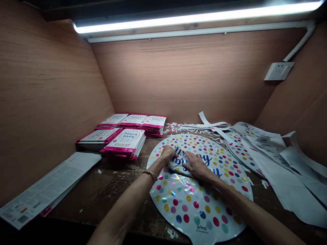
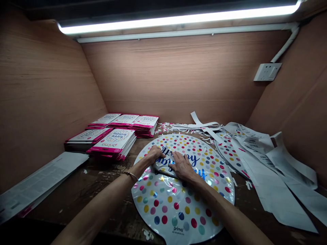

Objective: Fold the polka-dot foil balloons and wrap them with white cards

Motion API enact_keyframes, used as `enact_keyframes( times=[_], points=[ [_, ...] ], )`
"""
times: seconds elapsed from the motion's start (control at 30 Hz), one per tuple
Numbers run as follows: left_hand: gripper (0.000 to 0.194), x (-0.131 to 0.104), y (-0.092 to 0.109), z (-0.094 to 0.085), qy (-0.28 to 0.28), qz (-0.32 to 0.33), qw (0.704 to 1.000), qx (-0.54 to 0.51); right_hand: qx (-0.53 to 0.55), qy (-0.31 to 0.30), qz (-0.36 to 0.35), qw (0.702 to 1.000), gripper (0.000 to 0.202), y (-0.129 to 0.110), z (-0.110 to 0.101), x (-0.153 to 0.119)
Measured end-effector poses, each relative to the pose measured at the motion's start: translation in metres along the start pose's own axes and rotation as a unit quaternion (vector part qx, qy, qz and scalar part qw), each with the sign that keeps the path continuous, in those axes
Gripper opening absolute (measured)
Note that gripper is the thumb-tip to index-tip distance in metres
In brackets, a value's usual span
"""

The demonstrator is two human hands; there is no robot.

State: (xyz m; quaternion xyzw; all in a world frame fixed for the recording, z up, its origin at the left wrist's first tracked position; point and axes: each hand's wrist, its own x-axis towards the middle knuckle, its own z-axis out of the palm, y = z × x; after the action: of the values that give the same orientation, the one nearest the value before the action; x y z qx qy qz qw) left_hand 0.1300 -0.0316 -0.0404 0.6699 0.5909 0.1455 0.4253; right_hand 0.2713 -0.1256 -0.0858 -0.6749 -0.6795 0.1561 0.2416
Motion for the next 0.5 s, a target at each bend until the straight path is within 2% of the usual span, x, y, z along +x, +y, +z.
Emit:
enact_keyframes(
  times=[0.07, 0.1, 0.13, 0.23, 0.3, 0.37, 0.4, 0.43, 0.5],
  points=[
    [0.012, -0.009, 0.001, -0.001, -0.043, 0.046, 0.998, -0.03, 0.086, 0.046, 0.026, 0.995, 0.071, 0.0, -0.024, 0.006],
    [0.007, -0.016, 0.002, -0.002, -0.062, 0.07, 0.995, -0.042, 0.131, 0.044, 0.032, 0.99, 0.074, -0.001, -0.037, 0.009],
    [0.004, -0.024, 0.003, -0.003, -0.077, 0.094, 0.991, -0.054, 0.177, 0.014, 0.03, 0.984, 0.072, -0.003, -0.051, 0.012],
    [0.003, -0.057, 0.004, -0.007, -0.1, 0.156, 0.98, -0.073, 0.297, -0.186, 0.017, 0.937, 0.042, -0.018, -0.077, 0.013],
    [0.005, -0.084, 0.0, -0.016, -0.092, 0.18, 0.977, -0.069, 0.333, -0.279, 0.011, 0.901, 0.022, -0.029, -0.077, 0.003],
    [0.013, -0.109, -0.012, -0.039, -0.06, 0.192, 0.978, -0.051, 0.363, -0.307, 0.014, 0.879, 0.021, -0.034, -0.065, -0.012],
    [0.022, -0.121, -0.023, -0.057, -0.035, 0.193, 0.98, -0.042, 0.384, -0.306, 0.022, 0.871, 0.023, -0.033, -0.056, -0.021],
    [0.034, -0.131, -0.039, -0.078, 0.002, 0.191, 0.981, -0.021, 0.408, -0.298, 0.04, 0.862, 0.024, -0.03, -0.047, -0.029],
    [0.05, -0.15, -0.081, -0.13, 0.1, 0.159, 0.982, 0.035, 0.458, -0.264, 0.104, 0.843, 0.023, -0.02, -0.031, -0.043]
  ],
)
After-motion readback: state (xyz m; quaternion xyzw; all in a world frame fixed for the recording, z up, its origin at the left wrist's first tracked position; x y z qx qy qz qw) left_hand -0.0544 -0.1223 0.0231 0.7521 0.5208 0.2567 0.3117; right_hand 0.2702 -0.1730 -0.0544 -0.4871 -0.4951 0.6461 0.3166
